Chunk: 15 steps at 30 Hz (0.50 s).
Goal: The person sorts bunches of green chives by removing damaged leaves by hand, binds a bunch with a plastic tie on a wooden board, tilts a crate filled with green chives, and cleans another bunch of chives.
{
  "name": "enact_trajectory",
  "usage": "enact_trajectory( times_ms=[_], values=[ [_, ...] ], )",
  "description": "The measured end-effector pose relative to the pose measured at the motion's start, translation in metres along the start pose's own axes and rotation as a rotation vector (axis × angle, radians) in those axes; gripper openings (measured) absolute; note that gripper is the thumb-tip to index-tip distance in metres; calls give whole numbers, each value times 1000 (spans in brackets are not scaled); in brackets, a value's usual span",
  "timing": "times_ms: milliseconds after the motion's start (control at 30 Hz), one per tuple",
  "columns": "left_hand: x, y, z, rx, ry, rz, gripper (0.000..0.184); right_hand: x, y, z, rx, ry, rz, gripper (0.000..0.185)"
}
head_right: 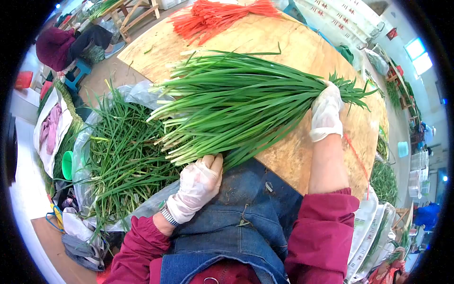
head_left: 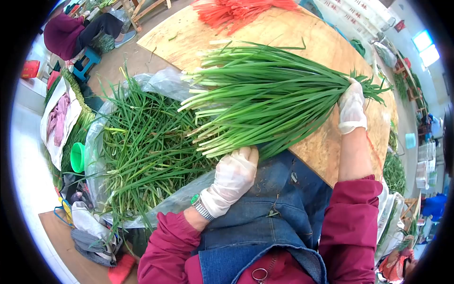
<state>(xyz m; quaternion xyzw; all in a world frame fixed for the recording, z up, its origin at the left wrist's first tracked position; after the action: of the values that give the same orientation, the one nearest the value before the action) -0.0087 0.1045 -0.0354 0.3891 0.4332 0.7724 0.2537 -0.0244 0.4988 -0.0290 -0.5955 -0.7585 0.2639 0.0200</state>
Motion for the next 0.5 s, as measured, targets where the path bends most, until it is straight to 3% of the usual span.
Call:
enact_trajectory(
  times_ms=[100, 267, 367, 500],
  values=[
    [-6, 3, -5, -328, 176, 47, 25, -17, -4, -1, -37, -22, -2, 10],
    [-18, -16, -18, -613, 457, -214, 18, -13, -1, 0, 46, 1, 69, 20],
    [-21, -11, -27, -757, 451, -62, 17, -4, 2, 3, 86, -2, 81, 28],
    [-26, 14, -33, -1214, 862, -245, 10, 4, 6, 8, 60, -18, 123, 28]
  ],
)
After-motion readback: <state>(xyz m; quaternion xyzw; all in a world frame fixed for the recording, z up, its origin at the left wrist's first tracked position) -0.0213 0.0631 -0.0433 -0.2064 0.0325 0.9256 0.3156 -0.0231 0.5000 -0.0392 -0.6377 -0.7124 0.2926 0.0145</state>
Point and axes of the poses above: each hand's wrist, its own x-axis towards the middle knuckle, its own y-axis out of the back of the hand, z = x × y, the point moved 5 cm from there along x, towards the middle knuckle, and after that the axes turned 1 degree about x, right-handed, at the moved point
